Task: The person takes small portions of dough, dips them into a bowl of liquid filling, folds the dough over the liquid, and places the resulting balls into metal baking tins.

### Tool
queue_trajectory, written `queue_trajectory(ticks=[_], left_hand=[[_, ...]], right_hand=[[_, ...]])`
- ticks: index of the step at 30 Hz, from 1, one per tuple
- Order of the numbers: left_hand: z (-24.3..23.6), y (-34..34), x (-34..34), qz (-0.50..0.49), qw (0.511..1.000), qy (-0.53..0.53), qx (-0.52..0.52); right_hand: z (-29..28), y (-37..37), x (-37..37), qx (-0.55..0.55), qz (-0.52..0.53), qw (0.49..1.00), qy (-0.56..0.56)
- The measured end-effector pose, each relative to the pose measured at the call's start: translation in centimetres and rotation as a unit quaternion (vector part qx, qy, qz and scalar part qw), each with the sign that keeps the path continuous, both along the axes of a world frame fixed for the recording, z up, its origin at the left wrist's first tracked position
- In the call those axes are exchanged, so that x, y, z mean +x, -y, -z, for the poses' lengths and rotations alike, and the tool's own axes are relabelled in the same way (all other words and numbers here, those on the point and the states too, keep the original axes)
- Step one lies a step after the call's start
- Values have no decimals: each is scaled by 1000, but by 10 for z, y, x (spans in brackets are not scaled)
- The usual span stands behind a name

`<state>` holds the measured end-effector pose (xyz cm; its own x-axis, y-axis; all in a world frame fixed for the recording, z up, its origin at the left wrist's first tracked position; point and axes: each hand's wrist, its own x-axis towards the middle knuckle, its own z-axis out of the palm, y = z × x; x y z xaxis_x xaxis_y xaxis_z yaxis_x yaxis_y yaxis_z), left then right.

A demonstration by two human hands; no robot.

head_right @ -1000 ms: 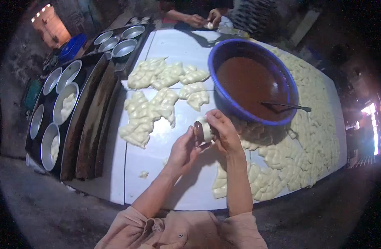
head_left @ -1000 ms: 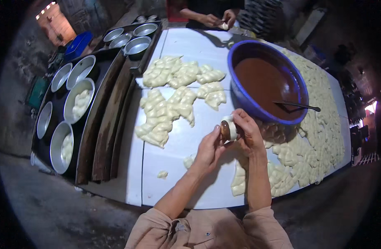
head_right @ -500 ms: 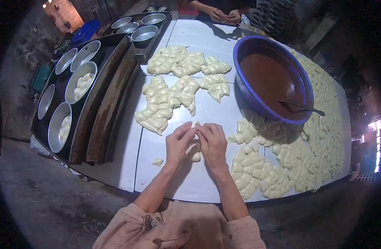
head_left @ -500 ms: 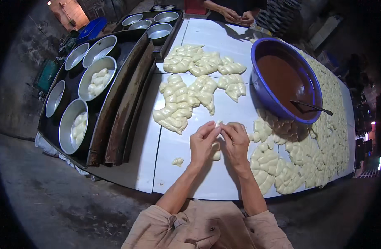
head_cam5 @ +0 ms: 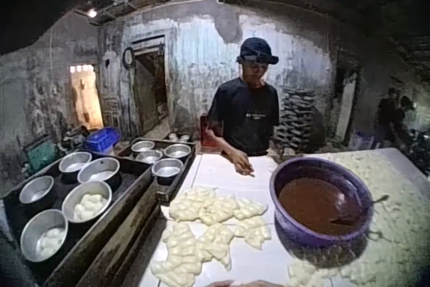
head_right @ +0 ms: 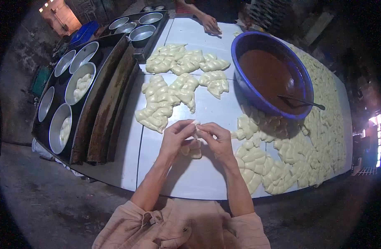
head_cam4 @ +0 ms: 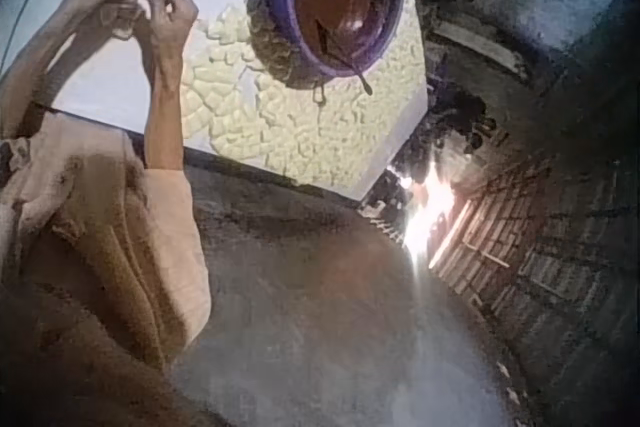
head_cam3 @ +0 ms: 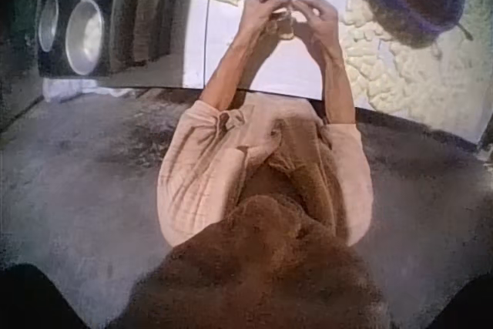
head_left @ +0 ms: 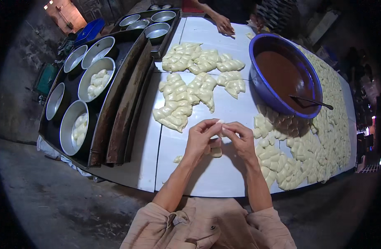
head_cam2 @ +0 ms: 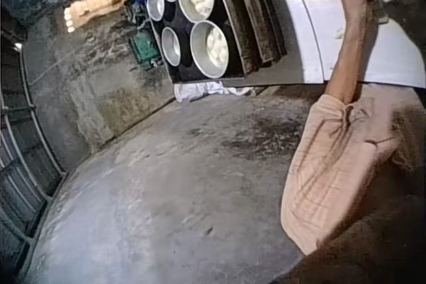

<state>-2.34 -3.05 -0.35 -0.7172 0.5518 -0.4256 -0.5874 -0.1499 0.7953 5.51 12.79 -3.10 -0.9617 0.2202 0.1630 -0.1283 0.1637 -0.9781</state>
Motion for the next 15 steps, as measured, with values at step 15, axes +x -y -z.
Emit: queue_trajectory(ticks=[15], left_hand=[[13, 4, 13, 46, 998, 21, 46]], right_hand=[[-1, 36, -2, -2, 233, 972, -19]])
